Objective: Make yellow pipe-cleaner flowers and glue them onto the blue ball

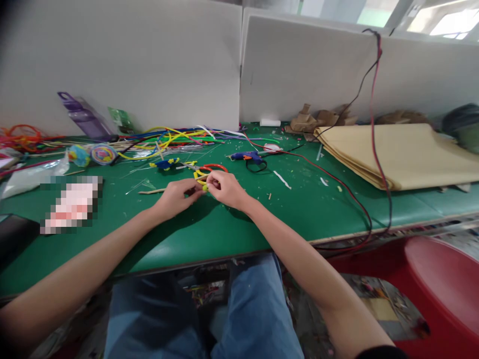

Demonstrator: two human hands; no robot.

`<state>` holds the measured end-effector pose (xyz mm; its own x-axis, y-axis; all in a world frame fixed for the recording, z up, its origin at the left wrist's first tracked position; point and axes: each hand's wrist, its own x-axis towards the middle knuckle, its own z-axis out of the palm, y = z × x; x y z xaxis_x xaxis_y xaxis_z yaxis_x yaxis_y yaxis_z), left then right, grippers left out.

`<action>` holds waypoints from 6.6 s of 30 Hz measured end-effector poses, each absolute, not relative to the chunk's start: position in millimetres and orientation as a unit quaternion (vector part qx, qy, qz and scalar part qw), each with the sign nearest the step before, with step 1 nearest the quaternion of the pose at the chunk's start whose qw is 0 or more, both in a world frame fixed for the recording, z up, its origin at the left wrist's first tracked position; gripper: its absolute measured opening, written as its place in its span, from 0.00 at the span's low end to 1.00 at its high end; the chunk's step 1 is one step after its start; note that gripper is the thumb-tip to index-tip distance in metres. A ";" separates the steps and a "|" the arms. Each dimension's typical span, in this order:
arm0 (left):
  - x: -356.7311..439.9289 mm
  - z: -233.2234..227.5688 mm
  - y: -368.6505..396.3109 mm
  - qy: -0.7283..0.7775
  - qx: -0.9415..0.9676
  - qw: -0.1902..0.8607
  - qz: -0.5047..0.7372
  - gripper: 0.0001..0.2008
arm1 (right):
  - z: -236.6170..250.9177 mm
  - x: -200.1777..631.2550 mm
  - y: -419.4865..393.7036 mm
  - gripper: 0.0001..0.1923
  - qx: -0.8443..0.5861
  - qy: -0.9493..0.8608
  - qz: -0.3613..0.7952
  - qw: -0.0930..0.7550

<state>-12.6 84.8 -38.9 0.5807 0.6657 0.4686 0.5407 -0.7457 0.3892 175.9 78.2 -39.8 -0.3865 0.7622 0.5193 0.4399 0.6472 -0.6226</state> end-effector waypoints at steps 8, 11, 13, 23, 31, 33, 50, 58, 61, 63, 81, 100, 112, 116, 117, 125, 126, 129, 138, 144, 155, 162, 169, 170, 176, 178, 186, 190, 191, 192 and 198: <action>-13.9 -42.2 87.3 0.351 0.873 0.118 0.317 0.08 | -38.2 175.8 77.7 0.03 -0.374 -0.787 0.305 0.384; -13.3 -42.4 87.3 0.342 0.878 0.107 0.316 0.08 | -38.4 174.5 76.8 0.04 -0.379 -0.772 0.335 0.385; -13.2 -42.5 87.2 0.335 0.883 0.098 0.315 0.07 | -39.1 174.0 77.0 0.04 -0.385 -0.775 0.319 0.386; -12.1 -32.3 82.0 0.334 0.863 0.144 0.350 0.11 | -34.7 175.0 76.6 0.05 -0.389 -0.749 0.363 0.395; -9.9 -34.0 81.7 0.359 0.829 0.172 0.393 0.13 | -39.1 173.5 81.1 0.06 -0.347 -0.736 0.423 0.399; -9.8 -33.9 81.9 0.371 0.826 0.175 0.387 0.12 | -39.2 173.1 81.7 0.06 -0.336 -0.718 0.452 0.410; -16.2 -27.0 86.7 0.280 0.879 0.081 0.377 0.07 | -41.1 171.7 79.8 0.05 -0.357 -0.746 0.418 0.377; -20.1 -25.8 92.2 0.287 0.878 0.130 0.361 0.07 | -42.4 172.1 80.4 0.05 -0.355 -0.739 0.432 0.376; -19.5 -23.8 89.3 0.347 0.834 0.251 0.348 0.12 | -40.2 172.1 80.7 0.05 -0.350 -0.710 0.470 0.391; -18.6 -24.5 87.8 0.359 0.806 0.336 0.328 0.15 | -38.7 171.9 81.4 0.05 -0.346 -0.685 0.497 0.406; -14.5 -33.1 90.3 0.362 0.694 0.511 0.356 0.11 | -37.3 170.8 82.2 0.04 -0.335 -0.635 0.559 0.415; -11.6 -32.2 88.2 0.371 0.643 0.486 0.461 0.20 | -38.9 170.5 83.1 0.05 -0.343 -0.657 0.531 0.411; -12.7 -30.0 87.1 0.389 0.677 0.456 0.428 0.15 | -37.7 170.4 81.9 0.05 -0.354 -0.665 0.499 0.428; -13.6 -30.3 87.5 0.392 0.697 0.445 0.404 0.11 | -35.9 171.0 81.6 0.04 -0.354 -0.661 0.500 0.433; -13.6 -30.6 87.7 0.391 0.694 0.448 0.406 0.11 | -35.5 171.2 81.5 0.04 -0.355 -0.660 0.502 0.432; -14.1 -34.4 88.6 0.374 0.696 0.465 0.400 0.10 | -32.7 171.3 75.9 0.08 -0.374 -0.690 0.431 0.444; -13.9 -34.9 88.6 0.373 0.698 0.464 0.398 0.10 | -32.8 170.7 74.7 0.09 -0.378 -0.699 0.407 0.451; -13.3 -36.5 89.2 0.375 0.691 0.464 0.408 0.11 | -34.1 168.5 71.8 0.10 -0.376 -0.719 0.338 0.477; -12.0 -36.8 88.5 0.372 0.706 0.440 0.411 0.12 | -33.9 167.7 69.9 0.05 -0.390 -0.741 0.261 0.480; -9.6 -36.3 87.0 0.377 0.757 0.404 0.350 0.11 | -38.3 167.7 71.6 0.05 -0.360 -0.771 0.223 0.475; -8.7 -39.1 83.5 0.408 0.786 0.342 0.315 0.10 | -52.3 167.6 81.0 0.07 -0.360 -0.827 0.158 0.401; -8.9 -37.3 83.8 0.409 0.810 0.296 0.299 0.07 | -53.7 169.0 85.4 0.07 -0.353 -0.845 0.154 0.371; -8.6 -35.9 83.6 0.403 0.831 0.266 0.277 0.06 | -51.6 170.0 85.7 0.07 -0.339 -0.857 0.155 0.355; -8.5 -35.8 83.4 0.399 0.836 0.258 0.273 0.06 | -52.0 170.1 85.6 0.08 -0.337 -0.861 0.152 0.351; -9.3 -37.2 83.4 0.390 0.854 0.255 0.232 0.05 | -49.8 171.2 84.5 0.08 -0.316 -0.878 0.178 0.313; -9.6 -38.0 83.7 0.392 0.854 0.258 0.226 0.06 | -48.3 171.3 83.9 0.08 -0.325 -0.864 0.206 0.325; -10.7 -35.7 83.2 0.408 0.851 0.215 0.251 0.06 | -47.3 168.1 82.4 0.03 -0.416 -0.777 0.270 0.388; -11.0 -35.8 83.8 0.403 0.860 0.189 0.249 0.05 | -46.3 165.7 80.4 0.05 -0.421 -0.738 0.369 0.377; -11.0 -36.3 84.1 0.401 0.861 0.188 0.250 0.04 | -45.6 165.1 79.7 0.05 -0.416 -0.720 0.411 0.372; -10.9 -36.9 84.4 0.399 0.861 0.188 0.251 0.04 | -44.7 164.7 79.1 0.05 -0.411 -0.703 0.450 0.367; -10.9 -40.6 86.7 0.413 0.858 0.175 0.252 0.05 | -41.1 165.9 78.4 0.08 -0.386 -0.689 0.516 0.331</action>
